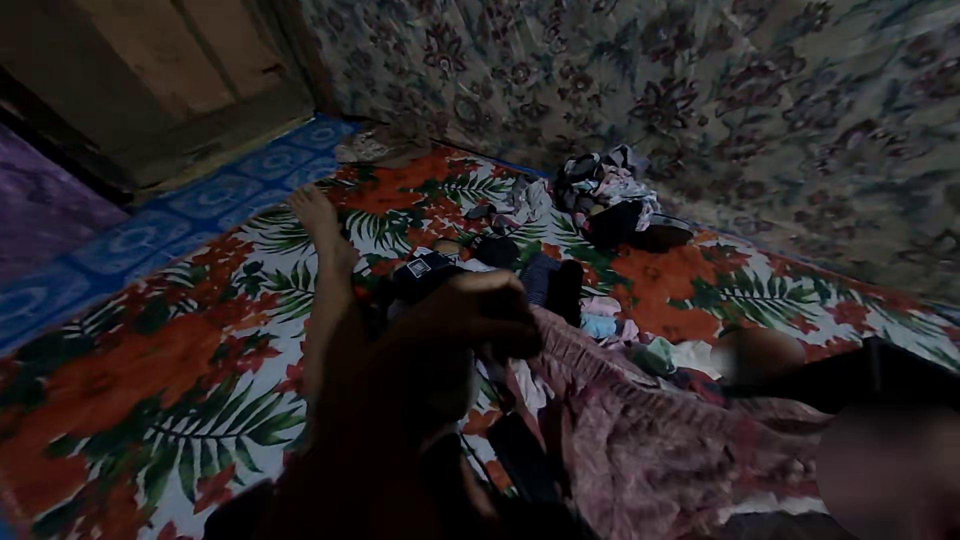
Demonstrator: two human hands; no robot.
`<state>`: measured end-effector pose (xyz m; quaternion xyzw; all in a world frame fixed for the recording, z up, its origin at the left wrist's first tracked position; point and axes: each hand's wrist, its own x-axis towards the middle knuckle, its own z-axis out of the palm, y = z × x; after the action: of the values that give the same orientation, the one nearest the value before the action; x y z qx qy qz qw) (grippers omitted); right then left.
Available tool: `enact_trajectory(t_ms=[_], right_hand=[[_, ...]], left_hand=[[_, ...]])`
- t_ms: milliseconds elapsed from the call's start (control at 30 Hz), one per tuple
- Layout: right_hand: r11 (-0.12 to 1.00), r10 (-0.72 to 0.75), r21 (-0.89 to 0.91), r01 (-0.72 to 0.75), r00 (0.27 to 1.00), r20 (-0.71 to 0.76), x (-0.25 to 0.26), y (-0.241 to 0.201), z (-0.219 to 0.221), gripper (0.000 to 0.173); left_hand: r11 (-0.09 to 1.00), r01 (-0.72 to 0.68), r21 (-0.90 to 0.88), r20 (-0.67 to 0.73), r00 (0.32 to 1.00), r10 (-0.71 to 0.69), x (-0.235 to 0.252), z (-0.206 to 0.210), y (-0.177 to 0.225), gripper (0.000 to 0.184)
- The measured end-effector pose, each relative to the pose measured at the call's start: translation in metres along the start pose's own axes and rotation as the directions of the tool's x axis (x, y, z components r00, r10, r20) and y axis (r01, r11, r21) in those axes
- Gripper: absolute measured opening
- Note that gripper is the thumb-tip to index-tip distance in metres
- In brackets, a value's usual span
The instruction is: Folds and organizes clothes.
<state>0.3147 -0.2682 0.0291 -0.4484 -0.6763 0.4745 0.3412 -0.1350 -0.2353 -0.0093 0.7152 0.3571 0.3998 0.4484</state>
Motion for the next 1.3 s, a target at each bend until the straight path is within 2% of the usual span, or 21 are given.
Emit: enact_trajectory(t_ms=[33,67,100,133,167,200,233,300,367,433,500,667,733,767,867,900,1000,1100,1233,1300], right_hand=[[0.999,0.043,0.003,-0.043,0.999,0.008,0.005,0.027,-0.012,0.018],[0.995,0.098,-0.014,-0.099,0.995,-0.028,0.011,0.052,-0.015,0.018],[0.986,0.162,-0.038,-0.165,0.984,-0.076,0.019,0.077,-0.015,0.016],[0.969,0.233,-0.057,-0.242,0.964,-0.125,0.029,0.102,-0.010,0.018],[0.946,0.299,-0.076,-0.314,0.940,-0.162,0.039,0.128,-0.005,0.024],[0.923,0.351,-0.099,-0.372,0.919,-0.179,0.048,0.150,0.001,0.028],[0.900,0.393,-0.124,-0.418,0.901,-0.185,0.054,0.168,0.008,0.030],[0.845,0.459,-0.212,-0.492,0.869,-0.184,0.062,0.201,0.018,0.033],[0.796,0.483,-0.325,-0.510,0.860,-0.166,0.066,0.239,0.014,0.034],[0.760,0.511,-0.382,-0.527,0.846,-0.151,0.069,0.242,0.009,0.034],[0.750,0.517,-0.376,-0.544,0.837,-0.179,0.072,0.243,0.005,0.033],[0.777,0.545,-0.268,-0.570,0.821,-0.167,0.067,0.253,0.006,0.032],[0.784,0.543,-0.253,-0.566,0.824,-0.160,0.065,0.253,0.006,0.032],[0.781,0.544,-0.264,-0.566,0.824,-0.157,0.065,0.252,0.006,0.032],[0.763,0.548,-0.297,-0.575,0.818,-0.177,0.067,0.247,0.009,0.030],[0.760,0.545,-0.310,-0.572,0.820,-0.177,0.067,0.245,0.009,0.030],[0.762,0.531,-0.336,-0.554,0.831,-0.166,0.067,0.245,0.008,0.030],[0.763,0.544,-0.336,-0.553,0.829,-0.130,0.068,0.246,0.010,0.031],[0.736,0.578,-0.385,-0.556,0.813,-0.070,0.073,0.248,0.014,0.032],[0.726,0.597,-0.399,-0.560,0.802,-0.039,0.073,0.244,0.017,0.036]], left_hand=[[0.994,0.113,0.009,-0.066,0.991,-0.112,0.008,0.009,0.010,0.016],[0.955,0.288,0.074,-0.151,0.950,-0.275,0.017,0.022,0.024,0.021],[0.893,0.417,0.167,-0.231,0.898,-0.376,0.026,0.035,0.031,0.027],[0.908,0.257,0.330,-0.267,0.948,-0.171,0.026,0.044,-0.005,0.030],[0.871,0.017,0.491,-0.259,0.957,0.128,0.029,0.049,-0.060,0.032],[0.866,0.050,0.498,-0.238,0.968,0.081,0.032,0.057,-0.075,0.036],[0.878,0.160,0.452,-0.218,0.974,-0.066,0.033,0.069,-0.069,0.036],[0.856,0.357,0.374,-0.065,0.931,-0.360,0.034,0.095,-0.051,0.031],[0.867,0.303,0.396,0.188,0.897,-0.399,0.020,0.124,-0.074,0.028],[0.905,0.153,0.397,0.358,0.882,-0.306,0.000,0.152,-0.101,0.023],[0.904,0.073,0.421,0.437,0.857,-0.273,-0.014,0.175,-0.117,0.020],[0.753,0.106,0.649,0.436,0.759,-0.483,-0.018,0.214,-0.138,0.045],[0.726,0.099,0.681,0.412,0.767,-0.492,-0.014,0.223,-0.148,0.051],[0.725,0.072,0.685,0.410,0.785,-0.465,-0.013,0.225,-0.154,0.047],[0.740,-0.003,0.673,0.409,0.835,-0.369,-0.014,0.219,-0.167,0.032],[0.758,0.015,0.652,0.400,0.843,-0.360,-0.013,0.213,-0.164,0.030],[0.809,0.204,0.551,0.349,0.824,-0.445,-0.010,0.188,-0.138,0.027],[0.817,0.282,0.503,0.344,0.801,-0.489,-0.012,0.168,-0.114,0.031],[0.845,0.223,0.486,0.363,0.828,-0.427,-0.029,0.167,-0.121,0.037],[0.868,0.208,0.451,0.392,0.828,-0.402,-0.036,0.172,-0.130,0.047]])
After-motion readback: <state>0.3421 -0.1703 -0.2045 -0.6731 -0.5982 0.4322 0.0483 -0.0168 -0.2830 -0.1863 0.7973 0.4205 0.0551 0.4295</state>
